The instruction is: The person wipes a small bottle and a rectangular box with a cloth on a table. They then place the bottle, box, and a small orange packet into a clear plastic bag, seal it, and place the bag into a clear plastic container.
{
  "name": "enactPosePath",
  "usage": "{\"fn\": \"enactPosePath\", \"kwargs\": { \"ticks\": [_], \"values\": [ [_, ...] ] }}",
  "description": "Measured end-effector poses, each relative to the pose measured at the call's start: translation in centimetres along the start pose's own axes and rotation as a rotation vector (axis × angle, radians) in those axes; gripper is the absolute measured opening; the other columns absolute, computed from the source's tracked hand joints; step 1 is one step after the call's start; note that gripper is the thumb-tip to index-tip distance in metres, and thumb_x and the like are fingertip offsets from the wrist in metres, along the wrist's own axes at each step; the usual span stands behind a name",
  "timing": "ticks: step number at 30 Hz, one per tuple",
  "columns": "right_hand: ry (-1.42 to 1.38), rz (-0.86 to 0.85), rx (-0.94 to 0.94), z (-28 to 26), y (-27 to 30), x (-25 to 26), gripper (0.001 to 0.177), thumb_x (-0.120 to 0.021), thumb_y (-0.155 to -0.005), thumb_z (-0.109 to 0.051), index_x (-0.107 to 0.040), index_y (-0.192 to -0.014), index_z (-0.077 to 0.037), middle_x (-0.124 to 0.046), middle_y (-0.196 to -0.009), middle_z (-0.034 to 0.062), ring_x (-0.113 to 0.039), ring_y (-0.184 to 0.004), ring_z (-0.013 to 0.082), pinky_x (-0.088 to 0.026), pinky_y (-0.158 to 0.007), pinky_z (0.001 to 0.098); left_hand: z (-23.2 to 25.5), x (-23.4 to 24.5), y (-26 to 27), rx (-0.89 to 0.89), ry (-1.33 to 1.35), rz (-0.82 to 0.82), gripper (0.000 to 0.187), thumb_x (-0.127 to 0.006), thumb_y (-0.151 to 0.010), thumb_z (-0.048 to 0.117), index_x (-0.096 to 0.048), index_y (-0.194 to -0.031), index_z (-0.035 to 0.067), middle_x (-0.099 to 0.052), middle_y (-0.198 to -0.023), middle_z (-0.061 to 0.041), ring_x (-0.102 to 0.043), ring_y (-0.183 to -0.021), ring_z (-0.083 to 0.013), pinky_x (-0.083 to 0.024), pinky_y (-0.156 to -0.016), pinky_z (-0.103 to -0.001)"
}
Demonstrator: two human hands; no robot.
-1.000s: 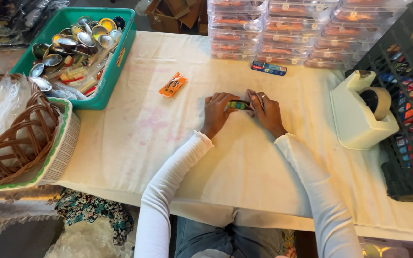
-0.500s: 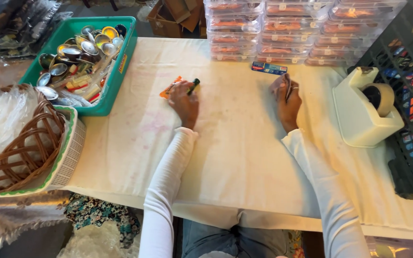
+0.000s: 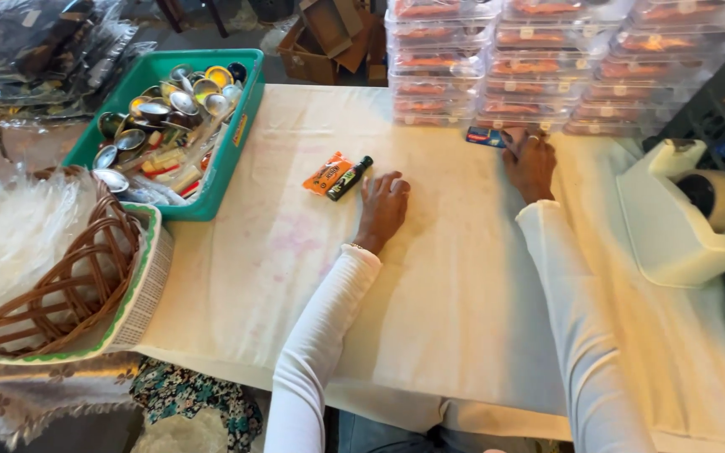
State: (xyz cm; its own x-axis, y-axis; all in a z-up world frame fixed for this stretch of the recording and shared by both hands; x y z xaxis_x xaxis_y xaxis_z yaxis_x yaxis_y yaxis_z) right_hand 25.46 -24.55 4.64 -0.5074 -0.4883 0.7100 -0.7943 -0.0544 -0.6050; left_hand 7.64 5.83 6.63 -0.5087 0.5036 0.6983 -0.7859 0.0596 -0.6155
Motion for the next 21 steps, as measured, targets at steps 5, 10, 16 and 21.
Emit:
{"fn": "enactPosePath", "kwargs": {
  "ticks": [5, 10, 16, 21],
  "values": [
    [0.066, 0.0, 0.119, -2.8, 1.5, 2.4, 0.043, -0.082, -0.088, -0.024, -0.066, -0.122, -0.005, -0.07, -0.114, 0.02, -0.06, -0.102, 0.0452, -0.05, -0.085, 0.0531, -0.7, -1.0, 0.2, 0.026, -0.005, -0.035, 0.02, -0.066, -0.095, 0.013, -0.063, -0.115, 0.013, -0.058, -0.136, -0.008, -0.051, -0.131, -0.029, -0.028, -0.117, -0.065],
    [-0.3, -0.105, 0.392, -9.0, 4.5, 8.3, 0.037, -0.079, -0.093, -0.017, -0.066, -0.126, -0.004, -0.069, -0.118, 0.0166, -0.06, -0.103, 0.0397, -0.05, -0.093, 0.0496, 1.1, 0.5, -0.7, 0.119, 0.066, -0.046, 0.057, -0.069, -0.087, 0.014, -0.05, -0.141, 0.009, -0.048, -0.147, -0.015, -0.046, -0.132, -0.0372, -0.027, -0.112, -0.066],
    [-0.576, -0.344, 0.323, -12.6, 8.1, 9.7, 0.034, -0.078, -0.089, -0.018, -0.067, -0.118, -0.004, -0.072, -0.12, 0.0128, -0.066, -0.104, 0.0308, -0.052, -0.091, 0.0394, 3.6, -1.7, 0.7, 0.001, 0.057, -0.069, 0.063, -0.077, -0.087, 0.028, -0.051, -0.141, 0.009, -0.051, -0.145, -0.015, -0.048, -0.13, -0.0363, -0.031, -0.105, -0.061],
    [-0.509, -0.146, 0.096, -12.9, 9.2, 12.5, 0.029, -0.076, -0.099, -0.018, -0.07, -0.124, -0.005, -0.071, -0.124, 0.0138, -0.065, -0.106, 0.0315, -0.052, -0.095, 0.0398, 5.6, -0.8, 1.2, 0.023, 0.045, -0.187, 0.039, -0.075, -0.092, 0.026, -0.063, -0.127, 0.014, -0.07, -0.118, -0.006, -0.063, -0.112, -0.0282, -0.049, -0.093, -0.047]
  ]
}}
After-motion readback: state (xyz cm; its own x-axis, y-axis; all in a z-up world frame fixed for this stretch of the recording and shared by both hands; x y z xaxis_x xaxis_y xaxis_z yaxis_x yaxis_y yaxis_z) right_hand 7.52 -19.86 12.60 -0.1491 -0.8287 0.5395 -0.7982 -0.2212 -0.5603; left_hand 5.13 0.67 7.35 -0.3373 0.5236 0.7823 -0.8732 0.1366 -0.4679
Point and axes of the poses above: each hand's wrist, its own y-axis away from the middle knuckle, its own x-axis out of the back of the hand, z = x × y, the point moved 8 cm from there along -y, towards the middle knuckle
